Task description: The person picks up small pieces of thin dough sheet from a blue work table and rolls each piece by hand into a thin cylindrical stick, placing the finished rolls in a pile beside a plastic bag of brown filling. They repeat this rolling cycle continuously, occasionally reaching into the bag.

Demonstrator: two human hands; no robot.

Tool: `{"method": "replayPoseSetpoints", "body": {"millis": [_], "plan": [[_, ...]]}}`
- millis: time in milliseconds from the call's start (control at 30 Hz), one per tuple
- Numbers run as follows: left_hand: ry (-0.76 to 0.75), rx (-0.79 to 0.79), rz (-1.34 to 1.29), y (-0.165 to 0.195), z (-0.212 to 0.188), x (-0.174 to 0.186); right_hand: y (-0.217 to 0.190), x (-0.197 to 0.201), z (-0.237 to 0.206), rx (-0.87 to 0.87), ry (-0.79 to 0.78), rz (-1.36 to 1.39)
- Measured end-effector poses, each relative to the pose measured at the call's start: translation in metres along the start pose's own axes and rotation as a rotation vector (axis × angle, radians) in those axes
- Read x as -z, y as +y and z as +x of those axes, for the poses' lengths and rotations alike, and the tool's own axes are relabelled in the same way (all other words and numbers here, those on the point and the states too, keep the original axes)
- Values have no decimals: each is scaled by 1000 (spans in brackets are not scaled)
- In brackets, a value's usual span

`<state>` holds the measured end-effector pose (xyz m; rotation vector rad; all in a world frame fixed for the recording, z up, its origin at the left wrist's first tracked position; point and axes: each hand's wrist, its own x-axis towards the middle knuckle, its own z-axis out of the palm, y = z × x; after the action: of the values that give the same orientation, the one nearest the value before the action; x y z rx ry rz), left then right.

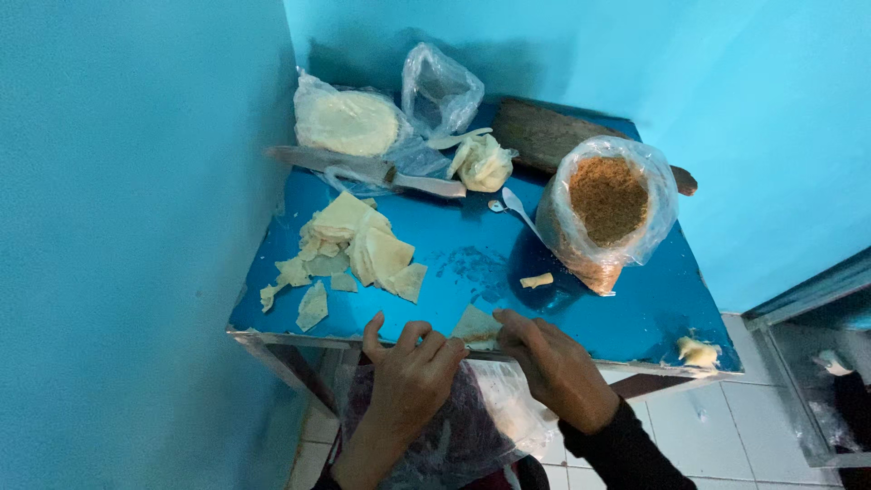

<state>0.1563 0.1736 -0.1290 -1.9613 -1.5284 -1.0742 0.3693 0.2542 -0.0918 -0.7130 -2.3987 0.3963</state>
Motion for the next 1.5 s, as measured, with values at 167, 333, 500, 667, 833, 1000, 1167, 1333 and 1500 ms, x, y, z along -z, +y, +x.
{"method": "replayPoseSetpoints", "body": {"millis": [167, 333, 500, 667, 833, 1000, 1167, 1333, 1500], "plan": [[8, -18, 98, 9, -5, -11, 18, -8, -5, 65, 13, -284], [17, 6, 81, 13, -2, -23, 23, -9, -10, 205, 139, -169], [28, 47, 54, 14, 0, -26, 26, -20, -11, 94, 84, -164], [25, 71, 41, 18, -1, -28, 33, -22, -15, 150, 120, -275], [29, 68, 32, 18, -8, -26, 27, -25, -19, 146, 108, -373], [48, 74, -7, 20, -19, -19, 16, -31, -24, 206, 164, -272], [-9, 121, -111, 20, -24, -8, 3, -38, -20, 92, 145, -30], [4, 38, -81, 13, -27, 4, -12, -35, -11, -212, 4, 298], [-28, 29, -69, 10, -20, 3, -21, -17, -6, 40, -35, 195]]}}
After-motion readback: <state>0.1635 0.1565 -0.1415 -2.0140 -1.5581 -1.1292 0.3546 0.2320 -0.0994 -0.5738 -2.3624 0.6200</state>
